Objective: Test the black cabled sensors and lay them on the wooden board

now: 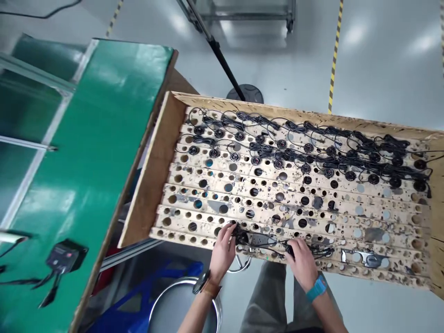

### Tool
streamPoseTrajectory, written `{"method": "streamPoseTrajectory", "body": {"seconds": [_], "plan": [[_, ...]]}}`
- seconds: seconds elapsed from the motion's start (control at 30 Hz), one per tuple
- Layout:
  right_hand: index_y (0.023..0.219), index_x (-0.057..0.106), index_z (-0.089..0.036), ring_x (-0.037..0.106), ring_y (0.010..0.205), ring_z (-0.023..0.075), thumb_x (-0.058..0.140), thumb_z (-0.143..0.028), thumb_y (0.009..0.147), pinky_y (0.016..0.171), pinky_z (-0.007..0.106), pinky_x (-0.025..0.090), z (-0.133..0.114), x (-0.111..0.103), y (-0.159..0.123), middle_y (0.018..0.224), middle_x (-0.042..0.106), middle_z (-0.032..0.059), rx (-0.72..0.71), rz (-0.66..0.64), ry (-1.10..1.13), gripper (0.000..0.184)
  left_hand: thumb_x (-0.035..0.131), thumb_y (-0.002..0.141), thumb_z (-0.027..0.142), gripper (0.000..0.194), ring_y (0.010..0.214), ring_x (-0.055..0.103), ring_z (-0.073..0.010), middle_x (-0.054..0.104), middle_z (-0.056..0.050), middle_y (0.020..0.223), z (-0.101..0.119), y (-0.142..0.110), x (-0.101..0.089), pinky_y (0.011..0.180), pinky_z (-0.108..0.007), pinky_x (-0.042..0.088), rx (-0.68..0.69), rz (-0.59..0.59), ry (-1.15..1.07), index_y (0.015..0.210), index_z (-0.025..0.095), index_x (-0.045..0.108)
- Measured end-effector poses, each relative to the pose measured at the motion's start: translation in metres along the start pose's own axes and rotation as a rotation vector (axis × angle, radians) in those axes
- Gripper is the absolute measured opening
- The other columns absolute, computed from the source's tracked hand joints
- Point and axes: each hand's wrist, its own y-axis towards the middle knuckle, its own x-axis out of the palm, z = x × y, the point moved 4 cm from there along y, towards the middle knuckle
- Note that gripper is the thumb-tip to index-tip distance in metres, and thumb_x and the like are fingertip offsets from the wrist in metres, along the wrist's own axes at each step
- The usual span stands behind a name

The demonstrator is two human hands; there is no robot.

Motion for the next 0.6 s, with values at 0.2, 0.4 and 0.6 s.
{"method": "streamPoseTrajectory", "body": {"seconds": [0.2,0.4,0.6], "plan": [[0.121,0.063,-0.026,0.07,0.106,0.0226,0.054,-0.042,0.099,0.089,0.035,0.061,0.003,-0.032,0.007,0.117,0.071,0.0064,-0.116,0.045,0.023,0.028,0.046,0.093,0.017,0.034,0.116,0.063,-0.025,0.057,-0.01,0.133,0.004,0.02,-0.003,0.099,-0.045,0.056,0.035,-0.171,-0.033,0.124,0.022,0.057],[0.125,0.063,-0.026,0.071,0.105,0.0243,0.057,-0.039,0.098,0.086,0.035,0.063,-0.024,-0.063,0.036,0.116,0.074,0.0064,-0.317,0.1,0.008,0.031,0.054,0.093,0.027,0.029,0.121,0.06,-0.0262,0.062,-0.011,0.126,0.014,0.019,-0.032,0.105,-0.049,0.05,0.031,0.077,-0.147,0.122,0.023,0.055],[0.137,0.056,-0.028,0.069,0.111,0.0254,0.056,-0.036,0.098,0.087,0.036,0.063,-0.087,-0.088,0.096,0.122,0.071,0.0069,-0.48,0.047,-0.005,0.039,0.055,0.093,0.03,0.053,0.119,0.061,-0.0261,0.058,-0.012,0.129,0.01,0.028,-0.059,0.102,-0.047,0.052,-0.145,0.196,-0.158,0.143,0.023,0.043]]}}
